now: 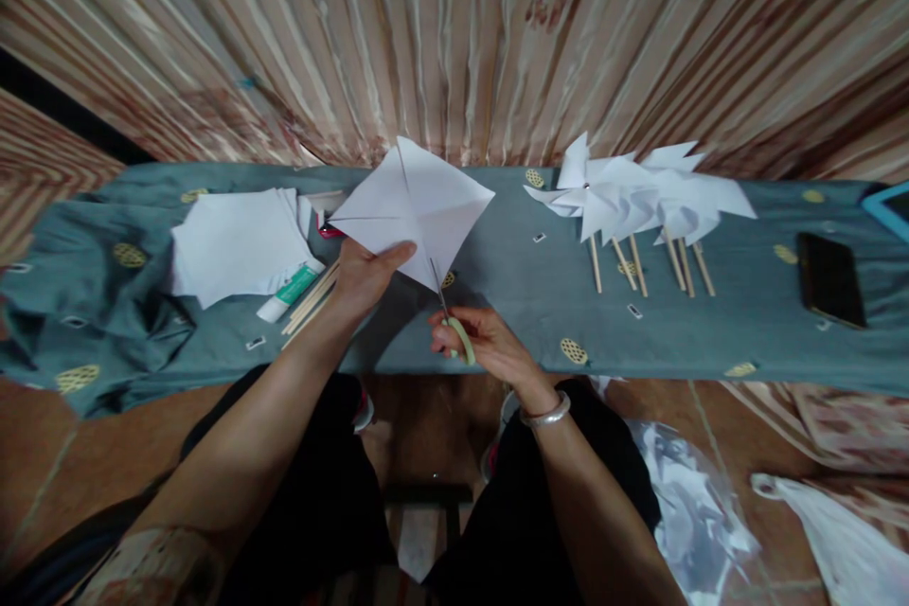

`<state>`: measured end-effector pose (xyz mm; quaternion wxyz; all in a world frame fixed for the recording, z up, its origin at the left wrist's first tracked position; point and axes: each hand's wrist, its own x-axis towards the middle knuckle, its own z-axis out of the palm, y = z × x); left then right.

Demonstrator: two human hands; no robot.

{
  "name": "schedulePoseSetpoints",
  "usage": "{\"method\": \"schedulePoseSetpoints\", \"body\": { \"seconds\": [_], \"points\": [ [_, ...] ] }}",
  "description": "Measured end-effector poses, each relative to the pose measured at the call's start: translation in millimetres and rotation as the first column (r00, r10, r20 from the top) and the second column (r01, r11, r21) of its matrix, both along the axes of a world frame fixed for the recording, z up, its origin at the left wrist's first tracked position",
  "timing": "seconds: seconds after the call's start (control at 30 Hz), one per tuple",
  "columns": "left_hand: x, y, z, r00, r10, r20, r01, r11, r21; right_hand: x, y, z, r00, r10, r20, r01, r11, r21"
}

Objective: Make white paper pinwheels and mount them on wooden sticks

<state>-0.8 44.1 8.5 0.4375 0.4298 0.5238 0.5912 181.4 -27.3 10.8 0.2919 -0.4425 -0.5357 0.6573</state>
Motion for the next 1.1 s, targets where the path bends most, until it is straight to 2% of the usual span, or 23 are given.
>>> {"method": "schedulePoseSetpoints", "body": {
  "seconds": [0.33,0.57,0.93,1.1],
  "points": [
    [0.8,-0.2,1.4,1.000,-0.004,0.021,0.004,1.000,0.022,1.0,-1.2,1.1,1.000,-0.001,0.010,0.001,1.000,0.009],
    [0.7,0.4,-4.0,1.000,-0.022,-0.003,0.023,0.999,0.032,-0.9,-0.3,4.8,1.000,0.001,0.020,-0.001,1.000,0.007],
    [2.1,-2.1,-0.9,1.000,-0.026,0.012,0.025,1.000,0.008,-3.2,-1.2,0.6,1.000,-0.026,-0.006,0.026,1.000,0.003],
    [0.2,-1.6,-2.5,1.000,-0.022,-0.013,0.022,1.000,0.021,-4.3,-1.6,-0.8,0.998,-0.045,-0.032,0.044,0.998,-0.043]
  ]
}}
